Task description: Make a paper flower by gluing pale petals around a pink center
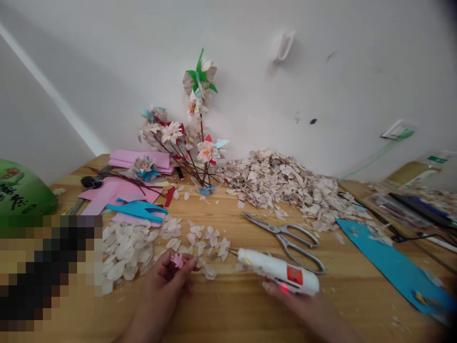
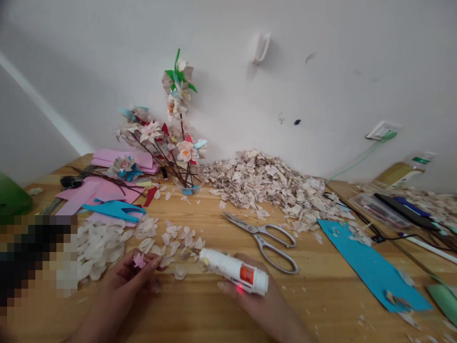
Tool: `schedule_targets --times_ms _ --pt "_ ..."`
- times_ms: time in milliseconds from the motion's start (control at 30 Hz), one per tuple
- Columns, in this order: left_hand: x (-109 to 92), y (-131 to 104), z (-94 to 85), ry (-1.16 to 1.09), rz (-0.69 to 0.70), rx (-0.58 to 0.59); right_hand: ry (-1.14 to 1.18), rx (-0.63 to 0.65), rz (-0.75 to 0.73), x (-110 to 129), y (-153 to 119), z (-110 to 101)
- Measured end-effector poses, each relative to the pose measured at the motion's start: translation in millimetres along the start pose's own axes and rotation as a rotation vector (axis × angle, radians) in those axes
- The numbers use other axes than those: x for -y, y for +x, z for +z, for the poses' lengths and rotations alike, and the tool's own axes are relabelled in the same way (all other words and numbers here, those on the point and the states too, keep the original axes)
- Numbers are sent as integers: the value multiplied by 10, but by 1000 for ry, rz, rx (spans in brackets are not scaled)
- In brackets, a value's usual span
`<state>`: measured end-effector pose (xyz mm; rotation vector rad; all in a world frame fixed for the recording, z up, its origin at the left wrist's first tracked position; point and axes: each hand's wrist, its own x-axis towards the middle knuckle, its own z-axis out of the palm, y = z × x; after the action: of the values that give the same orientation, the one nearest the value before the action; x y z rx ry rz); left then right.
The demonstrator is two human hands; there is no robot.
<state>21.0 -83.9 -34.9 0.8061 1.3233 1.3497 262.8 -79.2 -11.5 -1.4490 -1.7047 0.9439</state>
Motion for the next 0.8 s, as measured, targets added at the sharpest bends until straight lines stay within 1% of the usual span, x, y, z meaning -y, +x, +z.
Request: schedule_targets --times_ms 133,233,467,733,800 --pt "-19 -9 22 38 16 -7 -17 116 -85 126 -23 99" --pt "-16 -24 32 47 41 21 0 149 -156 166 6 142" --pt "-3 -53 22 73 65 45 -43 176 -221 176 -4 156" --pt "-50 -62 42 45 42 38 -46 184 -198 125 8 184" --pt "-44 -62 40 32 41 45 -39 150 -180 112 -2 188"
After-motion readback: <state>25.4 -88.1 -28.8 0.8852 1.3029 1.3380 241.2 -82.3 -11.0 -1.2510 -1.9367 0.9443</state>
